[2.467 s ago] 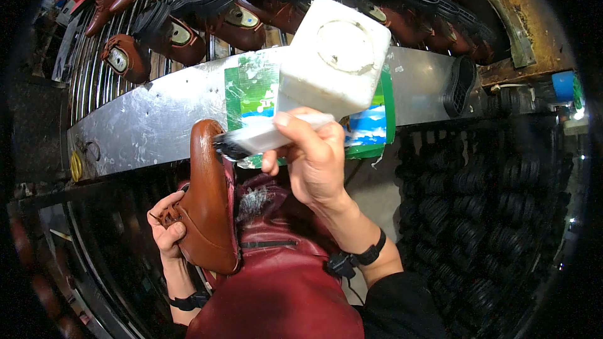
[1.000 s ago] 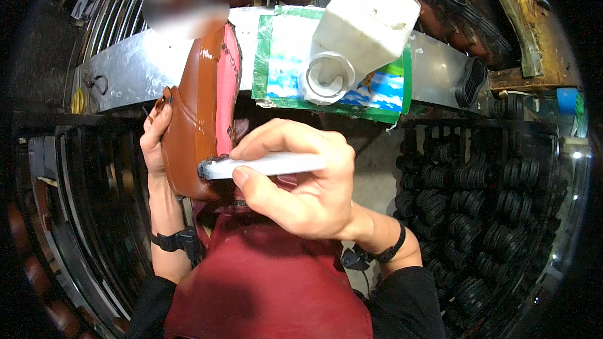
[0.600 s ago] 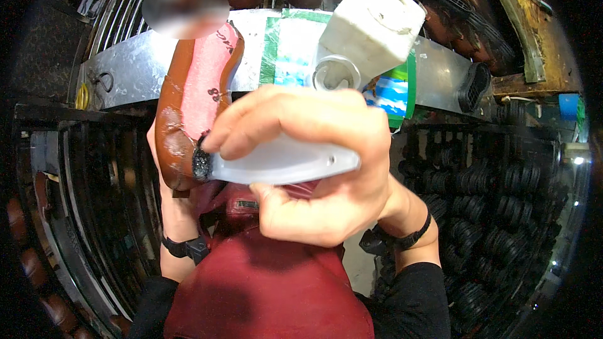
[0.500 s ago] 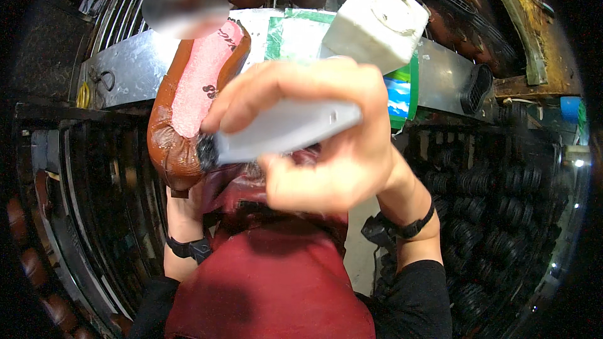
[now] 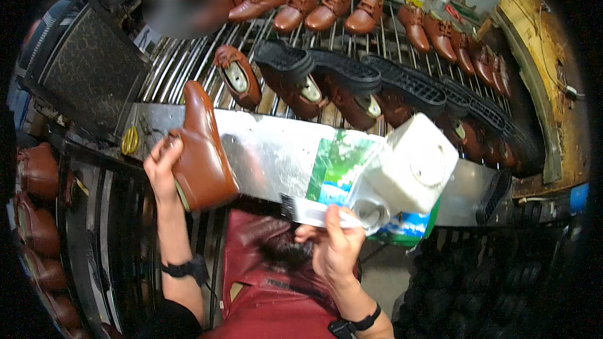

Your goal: Apply adhesive to shoe uppers using a brush and attach rubber soles.

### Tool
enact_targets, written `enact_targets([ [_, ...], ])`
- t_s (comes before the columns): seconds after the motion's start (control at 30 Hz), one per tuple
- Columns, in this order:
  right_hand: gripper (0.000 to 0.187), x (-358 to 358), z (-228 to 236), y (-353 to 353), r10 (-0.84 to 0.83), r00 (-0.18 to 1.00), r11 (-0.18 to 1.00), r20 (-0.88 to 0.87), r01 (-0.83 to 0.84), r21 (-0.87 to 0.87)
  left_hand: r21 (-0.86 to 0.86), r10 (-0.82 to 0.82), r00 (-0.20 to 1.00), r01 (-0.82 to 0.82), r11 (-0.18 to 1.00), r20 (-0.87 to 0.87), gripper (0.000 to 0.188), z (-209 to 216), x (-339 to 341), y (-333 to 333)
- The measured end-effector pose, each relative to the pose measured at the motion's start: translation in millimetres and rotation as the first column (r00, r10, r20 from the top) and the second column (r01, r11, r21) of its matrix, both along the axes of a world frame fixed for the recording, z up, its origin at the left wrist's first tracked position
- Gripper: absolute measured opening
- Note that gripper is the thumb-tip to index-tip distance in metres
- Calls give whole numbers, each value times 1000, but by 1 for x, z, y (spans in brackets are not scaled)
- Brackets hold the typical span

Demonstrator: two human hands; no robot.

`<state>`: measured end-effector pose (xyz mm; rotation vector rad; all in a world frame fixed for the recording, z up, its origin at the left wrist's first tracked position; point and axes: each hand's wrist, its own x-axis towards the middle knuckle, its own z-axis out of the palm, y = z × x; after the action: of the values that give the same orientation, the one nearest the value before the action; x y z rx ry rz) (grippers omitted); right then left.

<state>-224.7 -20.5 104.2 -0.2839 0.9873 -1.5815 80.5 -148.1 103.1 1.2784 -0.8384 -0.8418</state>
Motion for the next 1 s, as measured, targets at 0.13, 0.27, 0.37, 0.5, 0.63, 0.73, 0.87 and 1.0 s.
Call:
enact_targets([
  [0.13,25,-10,26,-1,-41,989,998,-142,33,-59,90,27,732,-120,989,681,43,16,92,-152],
  [0.27,24,-10,24,-12,-47,985,998,-163,41,-38,339,-185,359,-431,836,915,48,28,85,-272],
  [0.37,25,2,28,-22,-63,976,998,-207,60,-21,382,-226,374,-421,823,900,53,2,72,-290],
  [0.5,27,18,15,-28,-85,950,996,-301,85,-13,301,-49,614,-315,900,788,105,-13,78,-232],
  [0.63,34,2,-5,-24,-16,933,999,-359,26,23,-77,270,625,-318,945,732,62,-35,36,-61],
  [0.73,42,-16,-27,-13,42,926,995,-374,-74,-71,-443,566,544,-354,824,619,4,-29,46,120],
  [0.87,44,-33,-52,-14,269,895,948,-356,-311,-65,-330,246,-237,-816,475,940,22,19,147,381],
  [1.0,46,-25,-30,9,262,924,963,-279,-271,8,-417,-498,-378,-908,37,780,59,74,242,619],
])
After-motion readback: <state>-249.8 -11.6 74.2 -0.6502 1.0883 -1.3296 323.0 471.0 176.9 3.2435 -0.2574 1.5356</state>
